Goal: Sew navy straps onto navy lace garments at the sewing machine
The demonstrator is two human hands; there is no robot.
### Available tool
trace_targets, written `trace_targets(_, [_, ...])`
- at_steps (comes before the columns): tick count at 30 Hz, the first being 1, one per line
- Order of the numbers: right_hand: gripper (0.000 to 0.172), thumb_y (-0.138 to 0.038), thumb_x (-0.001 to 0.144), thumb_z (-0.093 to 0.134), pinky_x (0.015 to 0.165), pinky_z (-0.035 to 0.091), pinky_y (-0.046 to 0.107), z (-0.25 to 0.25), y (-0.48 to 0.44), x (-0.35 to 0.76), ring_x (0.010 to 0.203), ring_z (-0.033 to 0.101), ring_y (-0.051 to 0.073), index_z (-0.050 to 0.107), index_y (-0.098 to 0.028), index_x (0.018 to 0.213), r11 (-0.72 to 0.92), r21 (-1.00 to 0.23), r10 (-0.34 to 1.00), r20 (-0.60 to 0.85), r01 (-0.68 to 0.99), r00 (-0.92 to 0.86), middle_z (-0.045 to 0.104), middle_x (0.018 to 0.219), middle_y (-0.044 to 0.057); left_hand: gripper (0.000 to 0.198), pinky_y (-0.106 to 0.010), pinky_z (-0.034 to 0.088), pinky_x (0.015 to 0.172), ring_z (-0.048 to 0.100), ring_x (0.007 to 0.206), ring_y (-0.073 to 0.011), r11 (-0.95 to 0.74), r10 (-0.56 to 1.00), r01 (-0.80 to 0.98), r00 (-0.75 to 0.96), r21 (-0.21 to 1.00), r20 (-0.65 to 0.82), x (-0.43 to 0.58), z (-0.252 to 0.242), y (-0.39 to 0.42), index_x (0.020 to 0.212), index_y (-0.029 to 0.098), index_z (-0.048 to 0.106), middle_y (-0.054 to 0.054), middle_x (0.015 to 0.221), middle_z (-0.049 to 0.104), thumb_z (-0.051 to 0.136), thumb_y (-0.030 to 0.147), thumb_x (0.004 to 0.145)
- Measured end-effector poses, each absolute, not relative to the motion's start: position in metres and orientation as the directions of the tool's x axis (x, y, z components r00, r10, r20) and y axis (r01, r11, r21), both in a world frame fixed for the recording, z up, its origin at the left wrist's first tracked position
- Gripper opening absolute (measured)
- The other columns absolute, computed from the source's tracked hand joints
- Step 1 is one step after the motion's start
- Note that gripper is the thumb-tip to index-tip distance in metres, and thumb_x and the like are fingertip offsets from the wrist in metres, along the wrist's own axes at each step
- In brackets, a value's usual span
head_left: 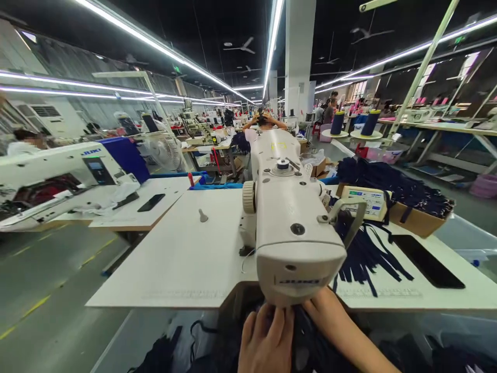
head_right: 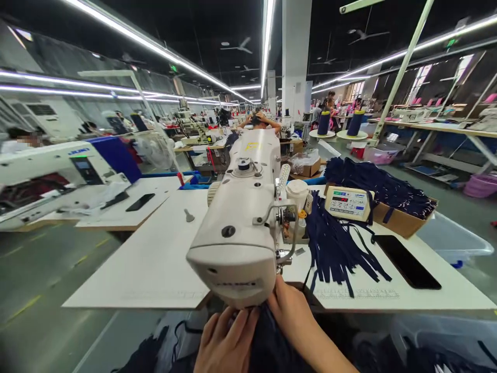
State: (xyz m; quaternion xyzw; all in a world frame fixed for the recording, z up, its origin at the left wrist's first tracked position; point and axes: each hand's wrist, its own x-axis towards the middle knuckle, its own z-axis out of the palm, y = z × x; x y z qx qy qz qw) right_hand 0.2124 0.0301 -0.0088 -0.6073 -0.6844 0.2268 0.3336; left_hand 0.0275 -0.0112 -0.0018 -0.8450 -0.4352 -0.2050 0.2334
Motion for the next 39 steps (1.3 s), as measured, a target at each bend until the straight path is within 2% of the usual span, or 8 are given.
trace_targets(4, [0.018,-0.021,0.088,0.043,0.071,0.047,0.030,-0.008,0.029,0.213,0.084,0.070,0.027,0.061,-0.019,0.089,0.136,-0.693,0.988,0.144,0.708,-0.050,0.072,0.078,0.009,0.030,-0.034,0.036,0.088,0.057,0.100,-0.0173,-0.564,0.614,0.803,0.563,-0.192,0.553,0.031,0.011,-0.013,0.116,0.027,0.061,0.005,0.107,0.069,0.051,0.033,0.088])
trace_targets(9, [0.019,-0.022,0.089,0.040,0.072,0.045,0.030,0.001,0.028,0.215,0.085,0.068,0.026,0.058,-0.019,0.092,0.108,-0.699,0.992,0.122,0.707,-0.031,0.071,0.079,0.008,0.046,-0.037,0.036,0.090,0.056,0.102,-0.0225,-0.582,0.658,0.807,0.538,-0.098,0.527,0.043,0.026,-0.021,0.117,0.020,0.060,0.000,0.111,0.068,0.046,0.053,0.089])
trace_targets(12, [0.019,-0.028,0.092,0.039,0.072,0.044,0.030,0.005,0.026,0.219,0.087,0.066,0.024,0.055,-0.020,0.095,0.120,-0.767,0.993,0.087,0.630,-0.084,0.069,0.083,0.006,0.040,-0.039,0.037,0.092,0.056,0.105,-0.0243,-0.564,0.706,0.825,0.511,-0.048,0.490,0.046,0.024,-0.026,0.119,0.018,0.059,-0.002,0.110,0.067,0.042,0.043,0.093])
trace_targets(15, [0.019,-0.036,0.094,0.040,0.070,0.045,0.028,0.001,0.021,0.224,0.079,0.062,0.019,0.051,-0.021,0.096,0.147,-0.873,0.986,0.094,0.466,-0.137,0.066,0.082,0.002,0.038,-0.040,0.038,0.094,0.055,0.108,-0.0251,-0.567,0.719,0.823,0.513,-0.031,0.469,0.041,0.022,-0.028,0.120,0.017,0.058,-0.004,0.111,0.066,0.042,0.040,0.094])
trace_targets(19, [0.017,-0.037,0.094,0.042,0.067,0.043,0.026,-0.006,0.013,0.225,0.072,0.056,0.016,0.049,-0.022,0.095,0.151,-0.913,0.985,0.107,0.380,-0.133,0.058,0.077,-0.002,0.036,-0.032,0.041,0.095,0.056,0.109,-0.0197,-0.616,0.684,0.786,0.567,-0.052,0.458,0.031,0.023,-0.028,0.122,0.017,0.056,-0.005,0.115,0.065,0.040,0.031,0.094])
trace_targets(24, [0.015,-0.036,0.092,0.045,0.064,0.042,0.026,-0.006,0.012,0.223,0.069,0.056,0.015,0.049,-0.022,0.095,0.141,-0.908,0.989,0.107,0.396,-0.105,0.057,0.076,-0.003,0.043,-0.026,0.036,0.099,0.054,0.112,-0.0131,-0.673,0.629,0.734,0.632,-0.090,0.454,0.032,0.017,-0.030,0.127,0.018,0.052,-0.002,0.124,0.063,0.032,0.008,0.090])
trace_targets(30, [0.014,-0.036,0.090,0.047,0.066,0.043,0.028,-0.005,0.015,0.223,0.071,0.059,0.017,0.048,-0.023,0.095,0.122,-0.885,0.992,0.096,0.448,-0.081,0.061,0.079,-0.001,0.039,-0.030,0.032,0.098,0.054,0.113,-0.0139,-0.589,0.691,0.806,0.544,-0.066,0.476,0.045,0.012,-0.037,0.129,0.018,0.051,0.000,0.124,0.064,0.040,0.020,0.092])
trace_targets(39, [0.011,-0.032,0.091,0.041,0.063,0.042,0.028,-0.002,0.018,0.218,0.074,0.064,0.021,0.047,-0.023,0.092,0.134,-0.825,0.991,0.118,0.549,-0.065,0.066,0.083,0.003,0.036,-0.031,0.031,0.093,0.057,0.107,-0.0098,-0.487,0.684,0.868,0.448,-0.097,0.575,0.050,0.006,-0.037,0.121,0.018,0.059,0.002,0.117,0.069,0.034,0.019,0.096])
